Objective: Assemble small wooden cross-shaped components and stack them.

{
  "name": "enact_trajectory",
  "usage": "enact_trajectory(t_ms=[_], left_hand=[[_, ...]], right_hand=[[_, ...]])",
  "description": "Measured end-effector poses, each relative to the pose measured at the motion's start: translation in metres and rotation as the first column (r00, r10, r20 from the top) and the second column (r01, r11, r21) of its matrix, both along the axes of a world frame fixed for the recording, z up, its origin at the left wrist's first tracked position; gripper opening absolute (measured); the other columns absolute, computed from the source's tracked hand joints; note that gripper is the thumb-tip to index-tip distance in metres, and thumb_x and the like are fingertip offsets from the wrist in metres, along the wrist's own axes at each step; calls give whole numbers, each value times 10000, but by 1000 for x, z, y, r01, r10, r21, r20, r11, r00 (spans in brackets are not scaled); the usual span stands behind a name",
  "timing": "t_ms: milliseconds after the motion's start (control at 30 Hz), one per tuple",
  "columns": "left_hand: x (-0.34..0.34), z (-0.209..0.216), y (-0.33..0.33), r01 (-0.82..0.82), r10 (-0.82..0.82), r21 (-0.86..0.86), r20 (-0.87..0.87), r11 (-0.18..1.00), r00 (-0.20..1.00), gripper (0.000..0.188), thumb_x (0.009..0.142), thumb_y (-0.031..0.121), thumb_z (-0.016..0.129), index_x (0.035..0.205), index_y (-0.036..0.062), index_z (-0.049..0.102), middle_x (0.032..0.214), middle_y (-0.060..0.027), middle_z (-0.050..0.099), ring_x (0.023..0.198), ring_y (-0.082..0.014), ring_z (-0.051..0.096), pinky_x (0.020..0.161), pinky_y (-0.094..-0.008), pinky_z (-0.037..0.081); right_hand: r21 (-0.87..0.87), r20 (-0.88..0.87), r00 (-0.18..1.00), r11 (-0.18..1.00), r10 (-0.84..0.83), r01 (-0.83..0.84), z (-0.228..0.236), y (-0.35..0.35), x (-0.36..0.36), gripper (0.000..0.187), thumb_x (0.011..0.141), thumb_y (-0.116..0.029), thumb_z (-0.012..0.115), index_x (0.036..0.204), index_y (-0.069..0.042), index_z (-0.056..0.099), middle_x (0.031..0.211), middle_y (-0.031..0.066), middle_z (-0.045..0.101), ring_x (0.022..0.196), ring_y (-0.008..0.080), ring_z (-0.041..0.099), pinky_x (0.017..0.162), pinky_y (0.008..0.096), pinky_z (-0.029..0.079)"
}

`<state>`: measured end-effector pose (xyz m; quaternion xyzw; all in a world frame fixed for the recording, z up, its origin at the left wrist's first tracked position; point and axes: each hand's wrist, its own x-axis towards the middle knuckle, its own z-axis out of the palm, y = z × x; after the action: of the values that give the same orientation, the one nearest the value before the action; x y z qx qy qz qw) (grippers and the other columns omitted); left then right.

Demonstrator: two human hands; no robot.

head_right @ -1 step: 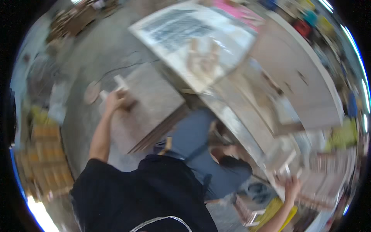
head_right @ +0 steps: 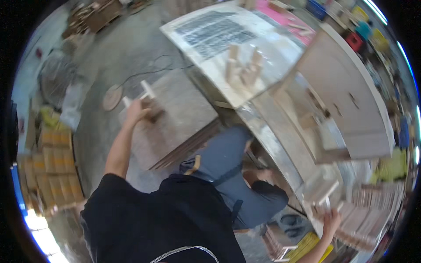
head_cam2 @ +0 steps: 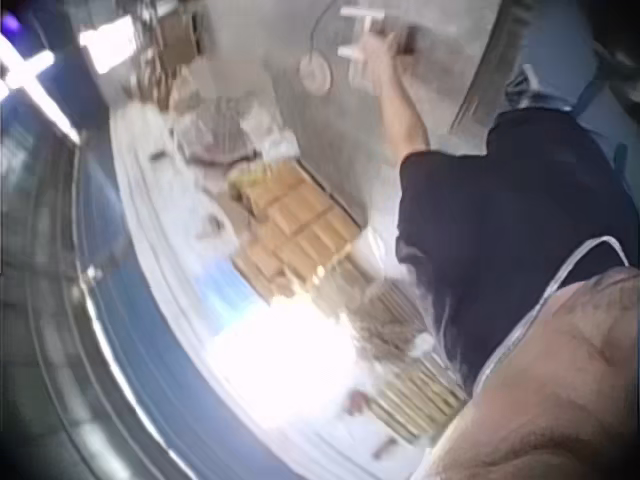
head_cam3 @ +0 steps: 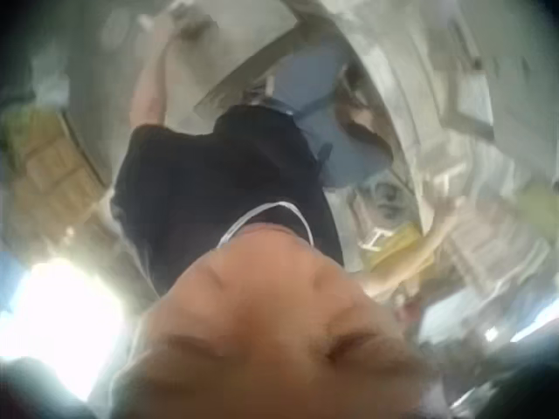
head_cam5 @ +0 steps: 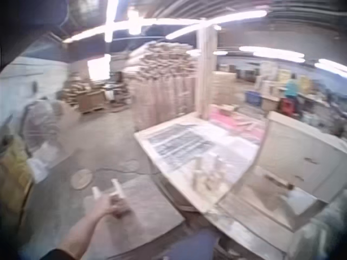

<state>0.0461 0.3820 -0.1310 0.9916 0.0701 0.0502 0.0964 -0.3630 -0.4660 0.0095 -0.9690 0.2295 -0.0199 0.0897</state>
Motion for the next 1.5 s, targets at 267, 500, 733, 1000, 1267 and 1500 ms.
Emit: enact_trajectory(t_ms=[267, 500, 733, 1000, 1267, 1500], left_hand=[[-43, 25, 41, -114, 54, 180, 305, 977, 951, 272, 769, 211, 764, 922, -4, 698, 995, -229, 702, 984, -404, 664, 855, -508, 523], [5, -1, 64, -59, 72, 151, -82, 987, 994, 201, 830, 129, 580, 919, 30, 730, 971, -229, 717, 954, -421, 693, 823, -514, 548], [-24, 13, 110, -105, 105, -8, 149, 994, 983, 240, 987, 182, 529, 1124, 3, 614, 1022, -250, 674, 954, -407, 651, 794, -460, 496], [-86, 129, -78, 422, -6, -710, 507, 563, 862, 254, 1026, 72, 522, 1250, -20, 597, 1157, -110, 680, 1047, -184, 644, 900, -336, 509], [-159, 159, -306, 575, -788, -817, 330, 37, 520, 256, 895, 35, 708, 1148, 5, 680, 943, -139, 719, 808, -202, 697, 724, -296, 536], [-125, 138, -349, 430, -923, -887, 14, 166, 385, 234, 929, 112, 703, 1126, -13, 694, 864, -77, 725, 751, -107, 657, 682, -280, 526]], right_hand=[[76, -193, 981, 996, -23, 38, -3, -34, 55, 337, 590, -5, 778, 919, 32, 716, 746, 160, 613, 788, 351, 598, 733, 431, 478], [15, -170, 981, 995, -98, 102, 7, -33, 20, 111, 723, -96, 710, 755, 9, 725, 582, 75, 596, 596, 143, 567, 551, 357, 438], [-157, 190, 975, 977, -115, 146, 54, 55, 42, 212, 804, -158, 766, 970, -31, 734, 975, 202, 601, 965, 380, 592, 845, 457, 490], [18, 320, 942, 993, 101, -113, 58, 223, 75, 142, 843, -140, 738, 843, -29, 649, 786, 123, 611, 861, 318, 590, 824, 449, 457], [695, 297, 954, 692, -26, -198, -18, 297, 140, 292, 900, -170, 720, 1112, 28, 686, 882, 172, 709, 727, 265, 688, 683, 384, 535], [874, 187, 976, 474, -115, -112, -16, 311, 135, 238, 941, -167, 712, 1095, 13, 693, 847, 61, 681, 720, 122, 633, 648, 293, 523]])
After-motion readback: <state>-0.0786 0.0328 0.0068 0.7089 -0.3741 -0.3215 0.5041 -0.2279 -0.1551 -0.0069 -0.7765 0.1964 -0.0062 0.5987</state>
